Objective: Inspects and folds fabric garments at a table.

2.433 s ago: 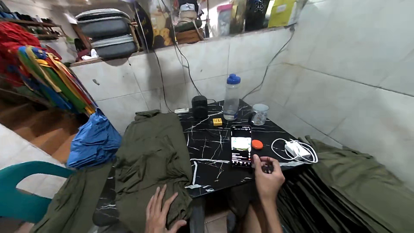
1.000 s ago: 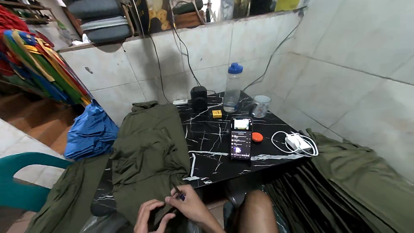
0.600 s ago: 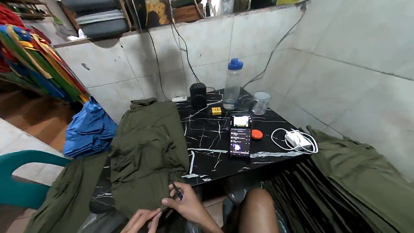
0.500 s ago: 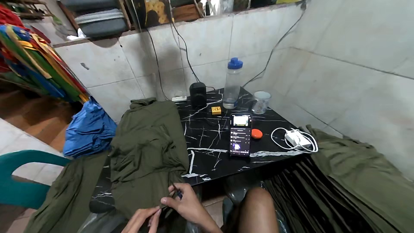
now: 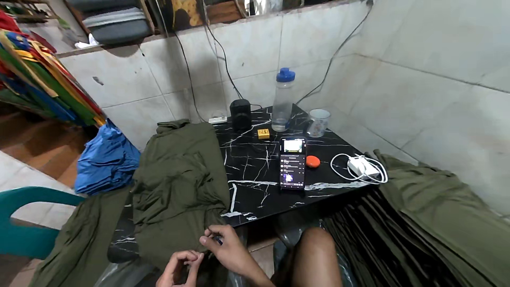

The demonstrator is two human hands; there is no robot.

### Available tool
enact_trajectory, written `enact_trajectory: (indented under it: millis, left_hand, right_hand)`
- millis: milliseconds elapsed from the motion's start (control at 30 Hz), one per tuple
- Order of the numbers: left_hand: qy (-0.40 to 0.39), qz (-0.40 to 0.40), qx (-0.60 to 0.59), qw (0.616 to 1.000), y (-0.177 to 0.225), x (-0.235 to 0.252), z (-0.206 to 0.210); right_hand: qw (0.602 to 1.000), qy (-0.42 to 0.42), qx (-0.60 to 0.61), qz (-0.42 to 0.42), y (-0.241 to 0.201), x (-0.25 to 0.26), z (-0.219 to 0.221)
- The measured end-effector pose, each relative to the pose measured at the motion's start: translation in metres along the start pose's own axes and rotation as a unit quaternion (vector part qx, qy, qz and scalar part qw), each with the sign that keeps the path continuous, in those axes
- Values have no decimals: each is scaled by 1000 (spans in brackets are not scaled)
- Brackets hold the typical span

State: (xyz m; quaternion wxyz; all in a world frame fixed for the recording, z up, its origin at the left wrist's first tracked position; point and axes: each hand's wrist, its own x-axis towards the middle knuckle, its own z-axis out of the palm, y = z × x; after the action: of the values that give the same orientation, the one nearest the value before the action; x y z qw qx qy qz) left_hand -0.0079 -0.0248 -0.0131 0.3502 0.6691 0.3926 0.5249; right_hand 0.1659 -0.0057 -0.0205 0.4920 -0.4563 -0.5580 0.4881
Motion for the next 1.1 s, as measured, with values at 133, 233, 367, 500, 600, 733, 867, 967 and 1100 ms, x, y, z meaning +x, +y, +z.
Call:
enact_trajectory:
  millis: [133,233,367,500,600,733,867,967,1100]
  left_hand:
    - [-29,-4,-28,999,-1,-2,-2]
    - [-25,5,-22,999,2,-2,-1]
    - [-15,32,66,997,7,-3,5]
    - [-22,60,119,991,7,-6,12]
    - [-49,50,98,993,10,-7,10]
    - [-61,54,79,994,10,-2,-3]
    - [-54,56,191,979,-3,6,-21]
    - [-68,69,217,971,-7,9,-32]
    - [-56,72,208,974,-4,9,-42]
  right_hand:
    - [1000,-11,-3,3,-1,0,2]
    - [1000,-11,2,5,-2,0,3]
    - [1000,-15,18,12,-3,0,3]
    - [999,-19,36,15,-2,1,2]
    - [999,-26,43,8,-3,0,2]
    - [998,-24,63,11,-2,1,1]
    - [997,-31,76,-6,1,2,1]
    - [997,-30,71,-1,-1,2,0]
    - [998,-14,60,5,-1,2,1]
